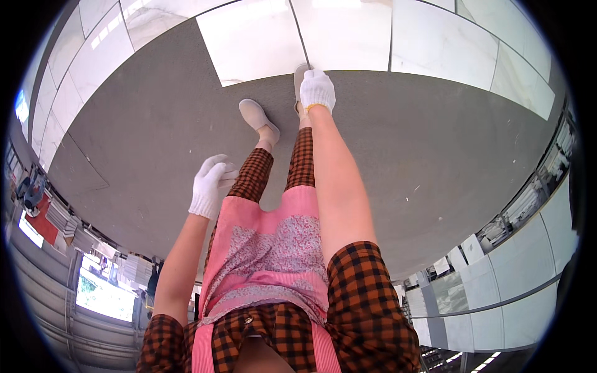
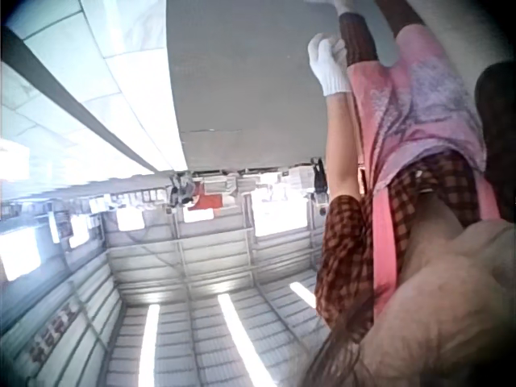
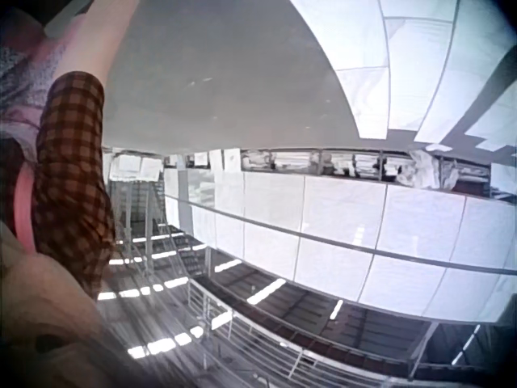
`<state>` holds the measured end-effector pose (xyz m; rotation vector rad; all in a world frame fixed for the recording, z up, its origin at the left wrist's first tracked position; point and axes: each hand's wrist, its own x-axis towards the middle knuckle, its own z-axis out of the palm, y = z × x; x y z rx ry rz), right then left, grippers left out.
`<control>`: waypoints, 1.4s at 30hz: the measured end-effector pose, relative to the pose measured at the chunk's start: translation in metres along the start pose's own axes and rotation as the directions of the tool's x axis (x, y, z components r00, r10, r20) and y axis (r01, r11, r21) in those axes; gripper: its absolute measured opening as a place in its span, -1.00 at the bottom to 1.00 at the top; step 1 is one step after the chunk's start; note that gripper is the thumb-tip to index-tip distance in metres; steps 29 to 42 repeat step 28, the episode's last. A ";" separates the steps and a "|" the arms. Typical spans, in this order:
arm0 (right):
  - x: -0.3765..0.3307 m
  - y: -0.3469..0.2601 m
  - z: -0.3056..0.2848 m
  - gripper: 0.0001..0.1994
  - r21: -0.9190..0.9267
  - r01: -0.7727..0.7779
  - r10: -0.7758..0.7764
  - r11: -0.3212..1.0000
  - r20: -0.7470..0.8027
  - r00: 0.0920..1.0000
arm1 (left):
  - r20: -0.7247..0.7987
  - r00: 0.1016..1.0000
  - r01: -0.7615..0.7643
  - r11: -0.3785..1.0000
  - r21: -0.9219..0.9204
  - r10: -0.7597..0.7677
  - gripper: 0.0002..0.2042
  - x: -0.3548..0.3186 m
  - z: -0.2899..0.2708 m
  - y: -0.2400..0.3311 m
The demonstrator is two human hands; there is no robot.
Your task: The person repeatedly picks up large white rectangular panels from the floor, carries them across the warehouse, and stacks them onto a wooden pallet. The person wears white gloves and a pink apron while performing the task.
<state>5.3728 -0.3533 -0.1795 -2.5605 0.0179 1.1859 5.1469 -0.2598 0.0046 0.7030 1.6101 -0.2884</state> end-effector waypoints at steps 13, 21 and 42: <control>-0.143 0.093 -0.040 -0.76 0.052 0.065 -0.058 0.997 -0.124 0.991 | 0.105 0.787 -0.322 0.260 0.910 0.607 -0.53 0.115 -0.005 0.085; -0.225 0.167 -0.056 -0.79 0.031 0.186 -0.184 0.982 -0.043 0.982 | 0.375 0.752 -0.074 -0.496 0.865 0.543 -0.53 0.146 0.010 0.142; -0.151 0.367 -0.053 -0.75 0.433 0.263 -0.115 0.862 -0.337 0.934 | 0.173 0.930 -0.193 0.030 0.981 0.325 -0.73 0.131 0.038 0.134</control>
